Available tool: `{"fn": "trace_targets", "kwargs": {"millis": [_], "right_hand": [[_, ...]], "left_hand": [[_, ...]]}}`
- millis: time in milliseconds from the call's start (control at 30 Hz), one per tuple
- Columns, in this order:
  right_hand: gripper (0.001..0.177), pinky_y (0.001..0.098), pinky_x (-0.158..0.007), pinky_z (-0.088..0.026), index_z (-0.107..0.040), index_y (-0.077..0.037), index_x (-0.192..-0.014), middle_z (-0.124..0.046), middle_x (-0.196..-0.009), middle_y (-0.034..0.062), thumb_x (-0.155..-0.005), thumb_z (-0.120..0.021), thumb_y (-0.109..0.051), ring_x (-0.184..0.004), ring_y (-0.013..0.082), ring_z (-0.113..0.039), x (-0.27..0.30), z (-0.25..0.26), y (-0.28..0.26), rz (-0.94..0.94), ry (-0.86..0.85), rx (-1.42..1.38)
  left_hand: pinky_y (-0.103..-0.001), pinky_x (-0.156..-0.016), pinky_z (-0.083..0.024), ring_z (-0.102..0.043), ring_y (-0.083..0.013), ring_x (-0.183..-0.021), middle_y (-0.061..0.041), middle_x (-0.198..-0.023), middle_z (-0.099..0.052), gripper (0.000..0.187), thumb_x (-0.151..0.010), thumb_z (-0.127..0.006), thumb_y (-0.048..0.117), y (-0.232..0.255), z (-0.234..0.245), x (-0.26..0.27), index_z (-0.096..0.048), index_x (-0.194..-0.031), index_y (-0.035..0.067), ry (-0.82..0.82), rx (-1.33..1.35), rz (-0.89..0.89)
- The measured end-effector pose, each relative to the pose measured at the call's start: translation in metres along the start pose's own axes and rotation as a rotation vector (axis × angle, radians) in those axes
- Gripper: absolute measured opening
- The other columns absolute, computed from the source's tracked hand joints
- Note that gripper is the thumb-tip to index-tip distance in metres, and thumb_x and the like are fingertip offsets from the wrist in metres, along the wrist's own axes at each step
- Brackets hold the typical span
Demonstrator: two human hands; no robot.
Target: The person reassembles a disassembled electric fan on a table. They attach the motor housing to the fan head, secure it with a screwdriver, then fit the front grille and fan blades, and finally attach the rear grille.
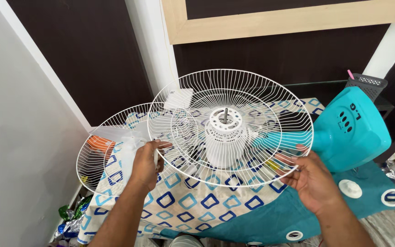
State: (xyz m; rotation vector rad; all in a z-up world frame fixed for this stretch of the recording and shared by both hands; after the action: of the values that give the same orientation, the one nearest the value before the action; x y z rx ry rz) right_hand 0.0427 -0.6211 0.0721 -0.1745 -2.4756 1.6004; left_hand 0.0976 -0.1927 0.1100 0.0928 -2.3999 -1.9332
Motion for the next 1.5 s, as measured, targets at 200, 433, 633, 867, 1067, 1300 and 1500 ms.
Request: {"fn": "trace_targets", "kwargs": {"millis": [200,433,633,867,1067,1300,1500], "right_hand": [[0.029,0.0454,-0.075,-0.056,-0.055,-0.009,-0.118,-0.071,-0.105,0.0142,-0.099,-0.056,-0.031,-0.083,0.0264,-0.068,0.003,-0.001,0.001,-0.062,0.023,0.027],[0.038,0.0524,-0.088,-0.054,-0.043,-0.016,-0.13,-0.062,-0.118,0.0094,-0.096,-0.057,-0.027,-0.107,0.0307,-0.065,-0.013,0.005,-0.022,0.003,0.145,-0.068],[0.051,0.0588,-0.092,-0.055,-0.038,-0.013,-0.141,-0.066,-0.121,0.0218,-0.099,-0.058,-0.032,-0.108,0.0406,-0.068,-0.047,-0.021,-0.044,-0.081,-0.215,-0.22],[0.068,0.0559,-0.092,-0.058,-0.028,-0.021,-0.157,-0.062,-0.132,0.032,-0.093,-0.041,-0.005,-0.109,0.0431,-0.068,-0.061,-0.018,-0.04,-0.112,-0.05,-0.034],[0.072,0.0543,-0.093,-0.057,-0.027,-0.019,-0.16,-0.062,-0.134,0.03,-0.092,-0.04,-0.002,-0.111,0.0445,-0.068,-0.053,0.003,-0.028,-0.106,-0.008,-0.04],[0.066,0.0552,-0.095,-0.057,-0.03,-0.023,-0.155,-0.061,-0.134,0.0287,-0.094,-0.042,-0.004,-0.113,0.0441,-0.066,-0.052,0.001,-0.015,-0.114,0.031,-0.127],[0.035,0.0584,-0.095,-0.056,-0.042,-0.019,-0.134,-0.061,-0.129,0.0261,-0.1,-0.05,-0.015,-0.113,0.0445,-0.065,-0.043,-0.002,-0.009,-0.13,0.048,-0.216]], "left_hand": [[-0.031,-0.047,-0.027,-0.032,-0.0114,-0.049,0.0,-0.06,-0.039,0.048,-0.099,-0.047,0.035,0.007,0.004,-0.005,-0.072,-0.106,-0.006,0.089,0.027,0.064],[-0.031,-0.049,-0.026,-0.028,-0.0128,-0.049,0.001,-0.057,-0.036,0.05,-0.099,-0.043,0.037,0.022,0.012,-0.034,-0.074,-0.102,-0.002,0.021,-0.082,0.108],[-0.029,-0.053,-0.032,-0.03,-0.0112,-0.05,0.003,-0.059,-0.047,0.047,-0.097,-0.04,0.035,0.02,0.024,-0.056,-0.076,-0.101,0.004,-0.034,-0.092,0.153],[-0.03,-0.054,-0.034,-0.037,-0.0123,-0.053,0.003,-0.062,-0.051,0.047,-0.096,-0.041,0.037,0.02,0.032,-0.062,-0.075,-0.1,0.005,-0.076,-0.06,0.157],[-0.031,-0.053,-0.029,-0.035,-0.0114,-0.052,0.001,-0.062,-0.055,0.048,-0.096,-0.042,0.04,0.017,0.021,-0.053,-0.075,-0.102,0.006,-0.111,-0.088,0.156],[-0.029,-0.049,-0.023,-0.03,-0.0084,-0.05,0.004,-0.065,-0.05,0.05,-0.096,-0.051,0.047,0.026,0.023,-0.052,-0.073,-0.108,0.004,0.068,-0.113,0.132],[-0.028,-0.047,-0.024,-0.031,-0.009,-0.047,0.003,-0.061,-0.047,0.071,-0.097,-0.045,0.066,0.029,0.029,-0.048,-0.074,-0.107,0.003,0.134,-0.118,0.089]]}}
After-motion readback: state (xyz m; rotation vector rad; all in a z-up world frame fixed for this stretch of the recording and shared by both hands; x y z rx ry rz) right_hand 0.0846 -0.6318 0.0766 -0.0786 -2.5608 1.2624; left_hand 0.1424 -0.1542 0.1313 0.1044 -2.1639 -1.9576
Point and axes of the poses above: each hand's wrist, its own x-axis away from the middle knuckle, its own z-axis out of the back of the hand, y = z × x, the point moved 7 cm from there along -x, towards the middle knuckle
